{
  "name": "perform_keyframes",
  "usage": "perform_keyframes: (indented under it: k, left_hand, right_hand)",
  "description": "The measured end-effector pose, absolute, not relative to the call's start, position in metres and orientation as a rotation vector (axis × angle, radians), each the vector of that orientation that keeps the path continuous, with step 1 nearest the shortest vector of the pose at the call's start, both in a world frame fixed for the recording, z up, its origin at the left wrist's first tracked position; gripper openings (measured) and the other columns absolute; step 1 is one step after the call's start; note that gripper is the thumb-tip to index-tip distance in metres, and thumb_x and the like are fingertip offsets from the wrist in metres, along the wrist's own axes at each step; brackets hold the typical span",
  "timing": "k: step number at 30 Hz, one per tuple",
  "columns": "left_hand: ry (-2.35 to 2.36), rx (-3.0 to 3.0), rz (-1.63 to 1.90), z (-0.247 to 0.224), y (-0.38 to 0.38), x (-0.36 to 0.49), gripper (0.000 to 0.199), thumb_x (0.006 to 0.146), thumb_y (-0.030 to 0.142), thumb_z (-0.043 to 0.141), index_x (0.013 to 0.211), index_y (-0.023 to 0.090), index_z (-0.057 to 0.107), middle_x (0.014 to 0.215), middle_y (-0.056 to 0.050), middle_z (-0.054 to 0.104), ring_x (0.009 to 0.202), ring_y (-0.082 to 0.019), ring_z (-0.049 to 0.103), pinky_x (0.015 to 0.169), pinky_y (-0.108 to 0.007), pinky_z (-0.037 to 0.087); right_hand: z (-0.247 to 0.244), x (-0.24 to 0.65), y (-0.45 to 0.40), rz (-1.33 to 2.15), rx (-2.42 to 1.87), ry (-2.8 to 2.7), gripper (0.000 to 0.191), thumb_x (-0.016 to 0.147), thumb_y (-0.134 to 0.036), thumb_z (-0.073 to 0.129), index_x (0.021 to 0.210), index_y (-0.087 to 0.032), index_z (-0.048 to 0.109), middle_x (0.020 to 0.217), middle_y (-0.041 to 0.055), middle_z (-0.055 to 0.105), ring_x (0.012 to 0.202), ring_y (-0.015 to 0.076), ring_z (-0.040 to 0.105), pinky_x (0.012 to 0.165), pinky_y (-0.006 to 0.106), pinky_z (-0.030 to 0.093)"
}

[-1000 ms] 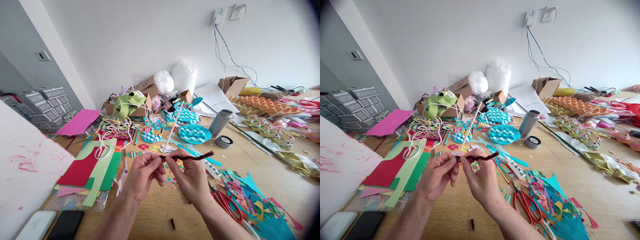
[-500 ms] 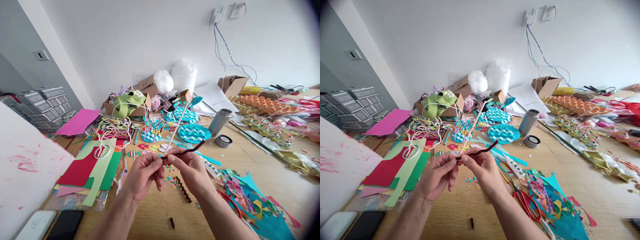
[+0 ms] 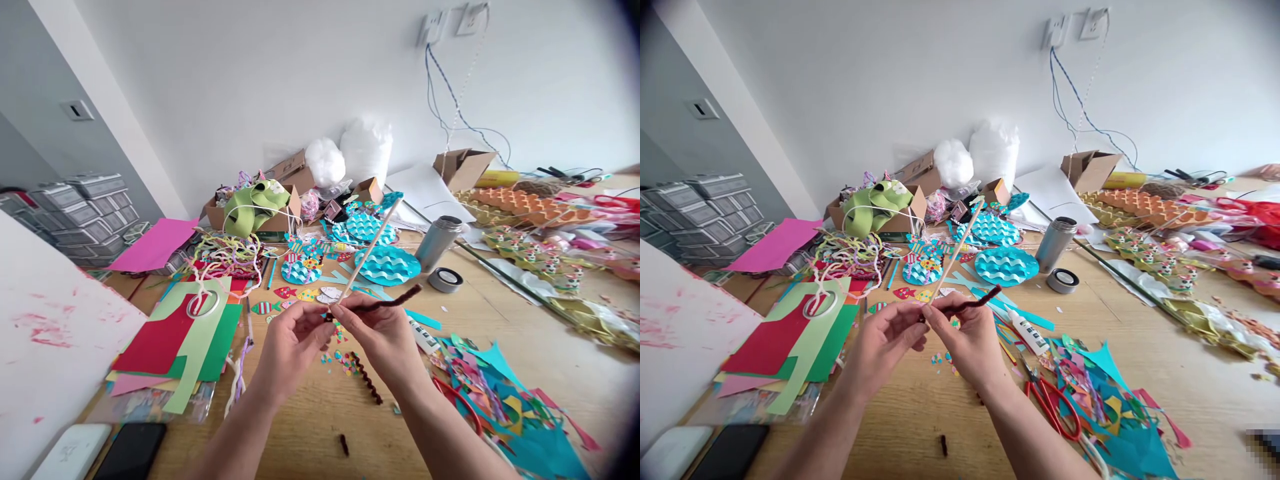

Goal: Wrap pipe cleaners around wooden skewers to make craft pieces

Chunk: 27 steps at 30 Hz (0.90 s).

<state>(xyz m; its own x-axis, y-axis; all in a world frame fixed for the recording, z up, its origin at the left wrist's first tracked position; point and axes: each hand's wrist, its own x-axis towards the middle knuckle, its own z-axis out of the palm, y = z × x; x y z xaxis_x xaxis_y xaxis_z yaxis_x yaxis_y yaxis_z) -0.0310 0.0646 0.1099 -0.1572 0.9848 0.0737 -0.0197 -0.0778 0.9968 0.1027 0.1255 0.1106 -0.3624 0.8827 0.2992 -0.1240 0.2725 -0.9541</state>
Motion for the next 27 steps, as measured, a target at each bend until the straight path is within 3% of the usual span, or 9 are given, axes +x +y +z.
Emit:
perform_keyframes:
  k: [4, 9, 13, 19, 27]
  left_hand:
    - [1.617, 1.661, 1.504, 0.106, 0.062, -0.026, 0.02, 0.082, 0.022, 0.061, 0.101, 0.018, 0.065, 0.085, -0.006, 0.071, 0.076, -0.017, 0.067, 0.071, -0.028, 0.053]
    - [1.854, 1.973, 1.598, 0.106, 0.061, -0.026, 0.012, 0.084, 0.016, 0.057, 0.093, 0.017, 0.066, 0.083, -0.006, 0.073, 0.073, -0.016, 0.068, 0.068, -0.025, 0.052]
    - [1.921, 2.045, 1.646, 0.108, 0.062, -0.027, 0.012, 0.083, 0.015, 0.057, 0.091, 0.018, 0.066, 0.081, -0.006, 0.074, 0.071, -0.017, 0.069, 0.066, -0.025, 0.052]
    - [1.835, 1.855, 1.597, 0.108, 0.06, -0.027, 0.011, 0.084, 0.018, 0.055, 0.09, 0.017, 0.065, 0.078, -0.006, 0.072, 0.068, -0.016, 0.067, 0.064, -0.024, 0.051]
    - [1.416, 1.323, 1.521, 0.114, 0.058, -0.025, 0.014, 0.086, 0.028, 0.054, 0.087, 0.015, 0.06, 0.068, -0.002, 0.066, 0.061, -0.013, 0.063, 0.06, -0.023, 0.051]
  right_hand:
    - [0.109, 0.102, 0.124, 1.274, -0.735, -1.578, 0.018, 0.078, -0.036, 0.067, 0.077, -0.017, 0.067, 0.071, 0.0037, 0.066, 0.069, 0.0176, 0.061, 0.066, 0.029, 0.05]
    - [0.112, 0.099, 0.123, 1.279, -0.732, -1.61, 0.019, 0.075, -0.035, 0.071, 0.081, -0.017, 0.068, 0.078, 0.005, 0.068, 0.072, 0.0179, 0.063, 0.065, 0.029, 0.051]
    - [0.113, 0.097, 0.123, 1.261, -0.758, -1.595, 0.019, 0.074, -0.035, 0.071, 0.076, -0.017, 0.066, 0.072, 0.0039, 0.066, 0.067, 0.0169, 0.062, 0.061, 0.028, 0.05]
    - [0.116, 0.096, 0.115, 1.018, -0.758, -1.686, 0.01, 0.081, -0.027, 0.063, 0.077, -0.018, 0.065, 0.07, 0.0032, 0.064, 0.066, 0.0163, 0.059, 0.061, 0.028, 0.047]
    - [0.119, 0.098, 0.11, 0.945, -0.776, -1.723, 0.007, 0.083, -0.022, 0.06, 0.077, -0.019, 0.062, 0.07, 0.0019, 0.062, 0.065, 0.0149, 0.058, 0.061, 0.027, 0.047]
